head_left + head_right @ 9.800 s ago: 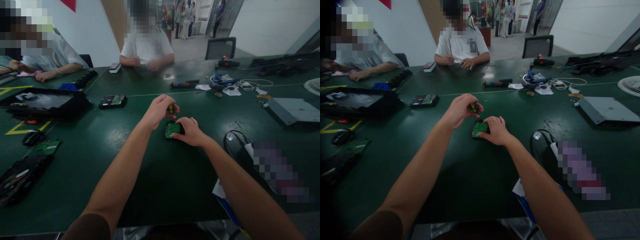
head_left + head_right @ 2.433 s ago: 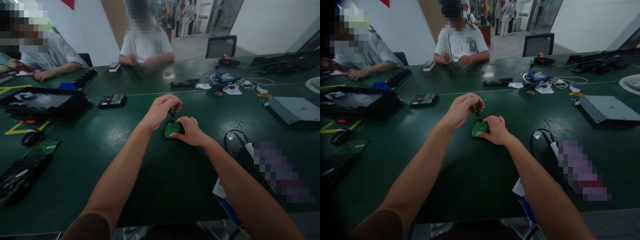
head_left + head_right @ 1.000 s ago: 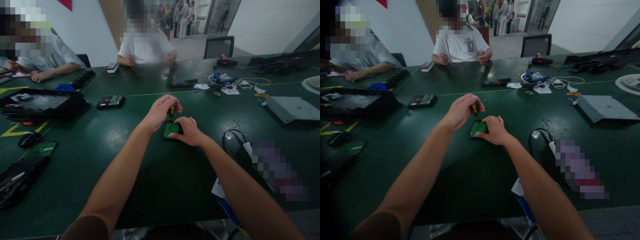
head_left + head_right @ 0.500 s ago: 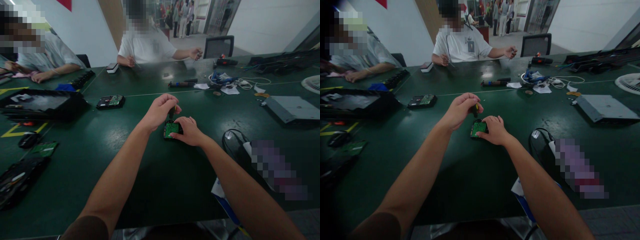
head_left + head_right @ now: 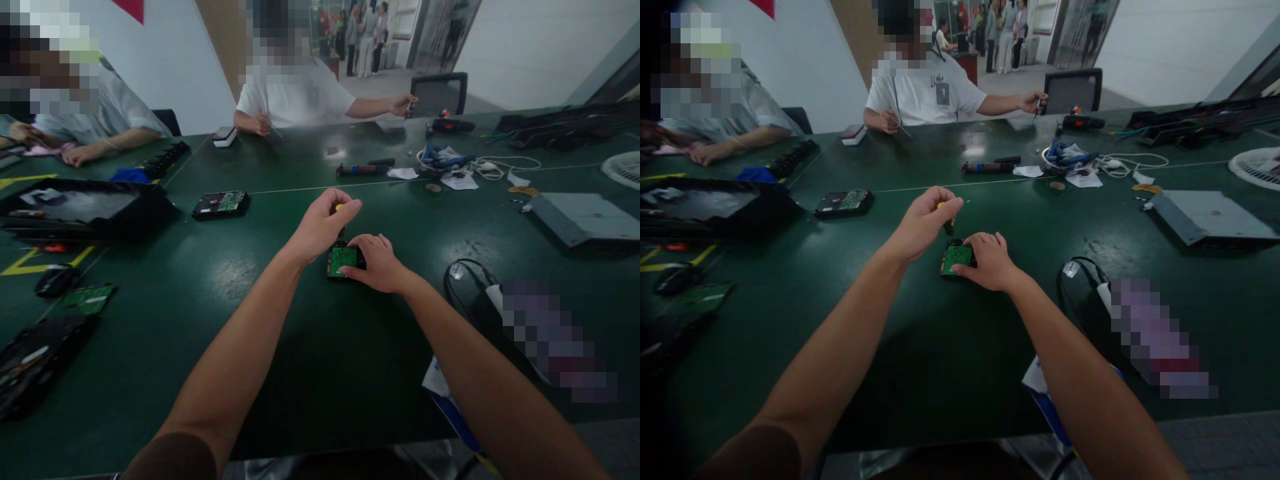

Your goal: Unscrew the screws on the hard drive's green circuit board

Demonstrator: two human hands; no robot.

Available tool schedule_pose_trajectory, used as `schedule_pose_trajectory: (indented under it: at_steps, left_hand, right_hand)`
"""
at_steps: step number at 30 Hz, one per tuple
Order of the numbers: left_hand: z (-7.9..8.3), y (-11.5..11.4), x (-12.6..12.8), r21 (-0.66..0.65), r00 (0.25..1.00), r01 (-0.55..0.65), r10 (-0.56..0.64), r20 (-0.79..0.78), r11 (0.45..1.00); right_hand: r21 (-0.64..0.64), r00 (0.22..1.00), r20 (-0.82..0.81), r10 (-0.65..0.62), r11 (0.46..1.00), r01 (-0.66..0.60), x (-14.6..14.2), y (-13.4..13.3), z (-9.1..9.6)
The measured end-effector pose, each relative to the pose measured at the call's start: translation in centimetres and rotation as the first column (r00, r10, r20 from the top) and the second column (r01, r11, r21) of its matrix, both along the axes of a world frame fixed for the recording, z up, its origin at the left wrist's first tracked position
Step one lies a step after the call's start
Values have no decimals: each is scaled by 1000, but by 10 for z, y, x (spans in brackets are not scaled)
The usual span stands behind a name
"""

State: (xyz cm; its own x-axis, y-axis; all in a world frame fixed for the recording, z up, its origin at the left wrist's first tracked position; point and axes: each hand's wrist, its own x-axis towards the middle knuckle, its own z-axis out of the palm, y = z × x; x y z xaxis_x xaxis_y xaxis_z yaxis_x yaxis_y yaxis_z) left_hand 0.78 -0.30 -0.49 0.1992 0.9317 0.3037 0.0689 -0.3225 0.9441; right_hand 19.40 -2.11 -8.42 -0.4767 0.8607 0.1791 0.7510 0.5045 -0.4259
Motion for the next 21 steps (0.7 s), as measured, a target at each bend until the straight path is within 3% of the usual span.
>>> schedule_pose_trajectory:
  at_steps: [5, 15, 21]
  left_hand:
    - [1, 2, -2, 8, 999, -43, 43, 34, 999]
    - [3, -1, -1, -72, 980, 159, -148, 136, 985]
    - [4, 1, -4, 6, 996, 78, -78, 37, 997]
  right_hand:
    - [2, 1000, -3, 1, 1000, -1, 1, 0, 0]
    - [-9, 1000, 11, 7, 1000, -6, 1, -2, 3]
    - [0, 1000, 10, 7, 1000, -7, 1, 0, 1]
